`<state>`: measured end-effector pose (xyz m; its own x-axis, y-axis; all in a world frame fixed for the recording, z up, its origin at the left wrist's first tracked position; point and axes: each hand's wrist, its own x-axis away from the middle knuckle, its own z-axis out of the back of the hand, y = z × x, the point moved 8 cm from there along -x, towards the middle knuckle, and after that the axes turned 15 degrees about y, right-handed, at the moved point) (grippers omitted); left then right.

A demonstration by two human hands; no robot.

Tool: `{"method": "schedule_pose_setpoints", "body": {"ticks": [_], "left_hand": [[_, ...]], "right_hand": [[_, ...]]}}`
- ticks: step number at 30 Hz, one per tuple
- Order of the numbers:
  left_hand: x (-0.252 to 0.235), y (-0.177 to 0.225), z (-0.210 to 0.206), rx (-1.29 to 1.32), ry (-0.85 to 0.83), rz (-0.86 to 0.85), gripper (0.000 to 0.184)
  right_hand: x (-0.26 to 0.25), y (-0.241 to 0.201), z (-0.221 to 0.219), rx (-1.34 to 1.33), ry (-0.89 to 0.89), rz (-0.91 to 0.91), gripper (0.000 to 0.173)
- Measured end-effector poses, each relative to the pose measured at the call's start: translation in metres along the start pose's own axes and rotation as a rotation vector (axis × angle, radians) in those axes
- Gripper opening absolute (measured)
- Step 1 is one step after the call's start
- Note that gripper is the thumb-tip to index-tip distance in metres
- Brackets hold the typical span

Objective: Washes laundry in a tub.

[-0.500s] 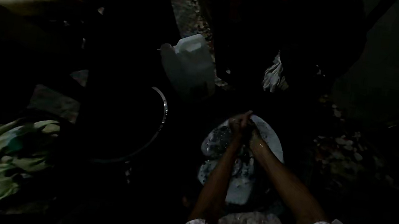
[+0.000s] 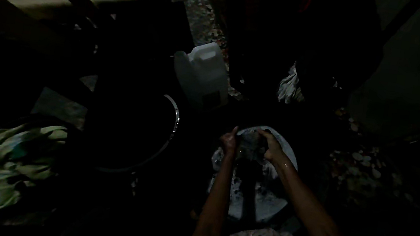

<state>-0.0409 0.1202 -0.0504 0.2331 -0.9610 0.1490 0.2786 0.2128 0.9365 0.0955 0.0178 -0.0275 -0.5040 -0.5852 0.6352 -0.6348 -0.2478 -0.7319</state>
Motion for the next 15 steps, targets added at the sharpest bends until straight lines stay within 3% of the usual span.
{"method": "schedule_pose_setpoints", "body": {"ticks": [2,3,6,7,9,12,15], "left_hand": [[-0.006,-0.012,0.005,0.142,-0.061,0.169,0.032],[0.000,-0.008,0.000,0.229,-0.179,0.195,0.033],[0.025,0.015,-0.022,0.223,-0.708,0.028,0.039],[0.030,0.024,-0.022,0.131,-0.797,-0.040,0.037],[0.022,0.035,-0.011,0.007,-0.771,-0.078,0.027],[-0.003,0.043,0.009,0.207,-0.537,-0.040,0.020],[0.014,0.050,-0.007,0.420,-0.293,-0.063,0.025]], "right_hand": [[-0.001,-0.005,-0.003,-0.064,-0.132,-0.014,0.032],[0.000,-0.006,-0.006,-0.082,-0.194,-0.029,0.035],[-0.001,-0.011,-0.006,-0.067,-0.321,-0.016,0.042],[-0.003,-0.013,-0.003,-0.056,-0.343,-0.007,0.041],[-0.008,-0.016,0.007,-0.059,-0.346,-0.009,0.036],[-0.016,-0.016,0.014,-0.164,-0.296,-0.004,0.032],[-0.008,-0.002,-0.004,-0.117,-0.207,-0.080,0.039]]}}
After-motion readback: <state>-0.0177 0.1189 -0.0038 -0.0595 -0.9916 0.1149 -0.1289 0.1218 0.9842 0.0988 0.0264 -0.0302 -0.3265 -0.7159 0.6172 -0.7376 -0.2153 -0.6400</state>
